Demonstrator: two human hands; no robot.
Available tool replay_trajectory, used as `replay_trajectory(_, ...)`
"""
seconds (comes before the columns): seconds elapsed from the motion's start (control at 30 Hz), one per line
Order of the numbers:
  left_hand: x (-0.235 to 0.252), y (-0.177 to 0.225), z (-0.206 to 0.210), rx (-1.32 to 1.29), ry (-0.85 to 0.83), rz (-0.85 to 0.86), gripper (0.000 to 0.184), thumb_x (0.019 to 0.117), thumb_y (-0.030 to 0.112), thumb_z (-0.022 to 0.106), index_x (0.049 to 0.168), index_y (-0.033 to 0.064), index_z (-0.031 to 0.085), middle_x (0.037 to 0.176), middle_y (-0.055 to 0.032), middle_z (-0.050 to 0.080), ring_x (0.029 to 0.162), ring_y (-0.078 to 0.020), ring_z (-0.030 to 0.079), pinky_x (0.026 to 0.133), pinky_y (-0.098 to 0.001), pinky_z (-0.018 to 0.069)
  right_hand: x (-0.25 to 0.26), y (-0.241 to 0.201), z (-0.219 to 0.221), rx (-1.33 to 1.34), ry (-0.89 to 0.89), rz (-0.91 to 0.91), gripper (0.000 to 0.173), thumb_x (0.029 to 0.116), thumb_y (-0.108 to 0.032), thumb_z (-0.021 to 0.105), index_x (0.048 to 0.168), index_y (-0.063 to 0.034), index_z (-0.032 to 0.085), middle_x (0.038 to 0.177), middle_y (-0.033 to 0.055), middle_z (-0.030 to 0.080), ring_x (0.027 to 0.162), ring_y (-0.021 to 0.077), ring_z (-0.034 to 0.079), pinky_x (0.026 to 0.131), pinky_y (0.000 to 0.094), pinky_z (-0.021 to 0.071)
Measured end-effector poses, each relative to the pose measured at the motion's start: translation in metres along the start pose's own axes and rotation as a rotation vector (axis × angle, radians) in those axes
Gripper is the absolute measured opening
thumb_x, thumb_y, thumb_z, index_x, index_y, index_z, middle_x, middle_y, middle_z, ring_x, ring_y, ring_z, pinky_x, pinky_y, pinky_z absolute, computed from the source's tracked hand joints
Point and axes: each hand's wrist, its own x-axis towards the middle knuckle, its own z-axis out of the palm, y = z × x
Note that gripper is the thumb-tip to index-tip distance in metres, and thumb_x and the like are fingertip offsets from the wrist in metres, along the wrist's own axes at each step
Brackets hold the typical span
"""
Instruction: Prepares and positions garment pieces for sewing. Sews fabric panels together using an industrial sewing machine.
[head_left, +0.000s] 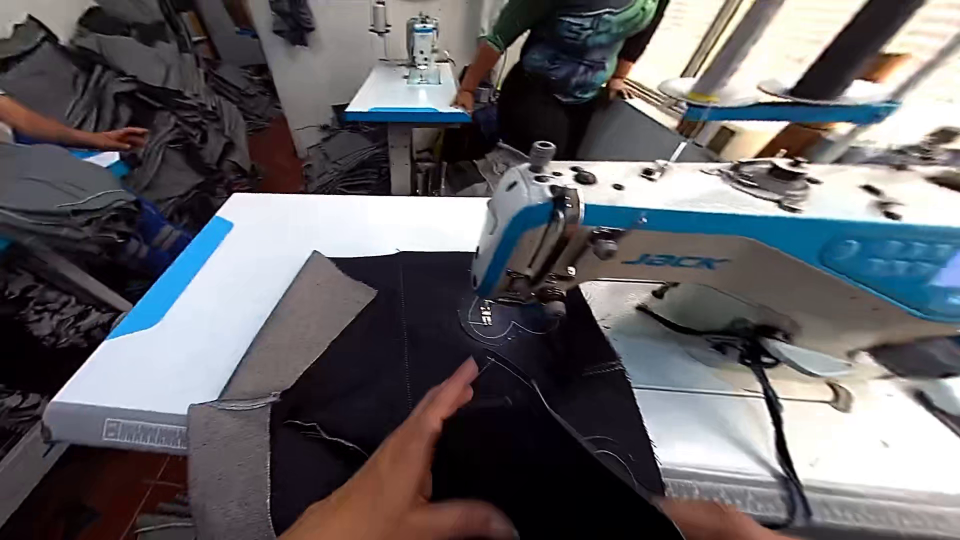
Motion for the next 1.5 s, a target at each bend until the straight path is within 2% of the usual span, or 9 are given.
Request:
replay_trajectory(0.07,0.000,-0.001,-0.025,-0.031,0.175,-0.152,0.046,0.0932,0.030,0.074,0.132,0.0089,0.062,0.113,0.0017,0.074,0.102,-0.0049,0.071,0.089,-0.0288,0.0613,0.039,0.026,0.018,-0.035,0.060,-0.006,0.025,0.1021,-0.029,0.064,0.113,-0.0073,0.065,0.085,0.0015,0.071,0.073,0.0001,0.065,0.065,0.0186,0.0554)
replay_trajectory(0.13,0.006,-0.006,-0.054,-0.009,0.268,-0.306,0.020,0.0958,0.024,0.070,0.112,0.0133,0.072,0.093,0.0033,0.076,0.084,-0.0063,0.072,0.077,-0.0286,0.0623,0.077,0.063,0.037,-0.115,0.095,0.018,0.025,0.0989,-0.038,0.065,0.110,-0.0156,0.066,0.074,-0.0093,0.065,0.058,-0.0036,0.058,0.051,0.0165,0.0514)
replay_trajectory(0.27,0.027,-0.040,-0.090,0.473,0.241,-0.437,0.044,0.0973,0.024,0.071,0.133,0.0040,0.055,0.085,-0.0090,0.070,0.073,-0.0214,0.068,0.070,-0.0453,0.0575,0.138,0.106,0.072,-0.248,-0.073,0.123,0.035,0.0922,-0.017,0.074,0.121,0.0001,0.063,0.071,0.0068,0.063,0.052,0.0197,0.060,0.049,0.0402,0.0547)
replay_trajectory(0.37,0.041,-0.064,-0.098,0.622,0.197,-0.542,0.059,0.0969,0.024,0.072,0.146,0.0044,0.045,0.089,-0.0158,0.069,0.074,-0.0307,0.068,0.073,-0.0526,0.0564,0.155,0.136,0.095,-0.321,-0.182,0.199,0.048,0.0913,-0.013,0.077,0.132,0.0003,0.056,0.076,0.0118,0.064,0.059,0.0273,0.064,0.058,0.0490,0.0561)
replay_trajectory(0.47,0.038,-0.084,-0.102,0.664,0.178,-0.517,0.043,0.0969,0.027,0.072,0.135,0.0085,0.062,0.104,-0.0151,0.072,0.084,-0.0300,0.069,0.080,-0.0523,0.0561,0.147,0.152,0.107,-0.344,-0.133,0.156,0.040,0.0917,-0.014,0.075,0.129,-0.0031,0.062,0.076,0.0112,0.064,0.060,0.0270,0.063,0.059,0.0497,0.0543)
replay_trajectory(0.6,0.030,-0.098,-0.095,0.748,0.292,-0.381,0.026,0.0947,0.029,0.074,0.114,0.0124,0.075,0.094,-0.0079,0.072,0.074,-0.0242,0.066,0.068,-0.0482,0.0544,0.136,0.161,0.114,-0.388,-0.015,0.029,0.022,0.0945,-0.019,0.066,0.112,-0.0057,0.071,0.081,0.0074,0.066,0.063,0.0218,0.063,0.058,0.0423,0.0540)
replay_trajectory(0.77,0.029,-0.105,-0.094,0.757,0.354,-0.350,0.024,0.0920,0.033,0.076,0.110,0.0162,0.076,0.085,-0.0017,0.069,0.064,-0.0172,0.060,0.060,-0.0411,0.0502,0.134,0.167,0.119,-0.403,0.077,0.024,0.015,0.0905,-0.023,0.068,0.095,-0.0094,0.075,0.080,0.0021,0.063,0.062,0.0131,0.058,0.056,0.0309,0.0500)
replay_trajectory(0.93,0.029,-0.107,-0.095,0.735,0.384,-0.351,0.026,0.0889,0.033,0.079,0.109,0.0160,0.076,0.082,0.0004,0.068,0.062,-0.0144,0.059,0.059,-0.0378,0.0495,0.133,0.165,0.122,-0.436,0.107,0.043,0.015,0.0918,-0.024,0.067,0.094,-0.0109,0.074,0.082,0.0011,0.066,0.072,0.0147,0.064,0.063,0.0338,0.0536)
replay_trajectory(1.5,0.027,-0.109,-0.096,0.665,0.401,-0.342,0.025,0.0860,0.032,0.081,0.107,0.0195,0.077,0.076,0.0066,0.064,0.056,-0.0069,0.051,0.055,-0.0300,0.0436,0.134,0.166,0.115,-0.356,0.040,0.081,0.010,0.0894,-0.019,0.070,0.094,-0.0105,0.073,0.079,-0.0003,0.061,0.064,0.0092,0.057,0.058,0.0262,0.0497)
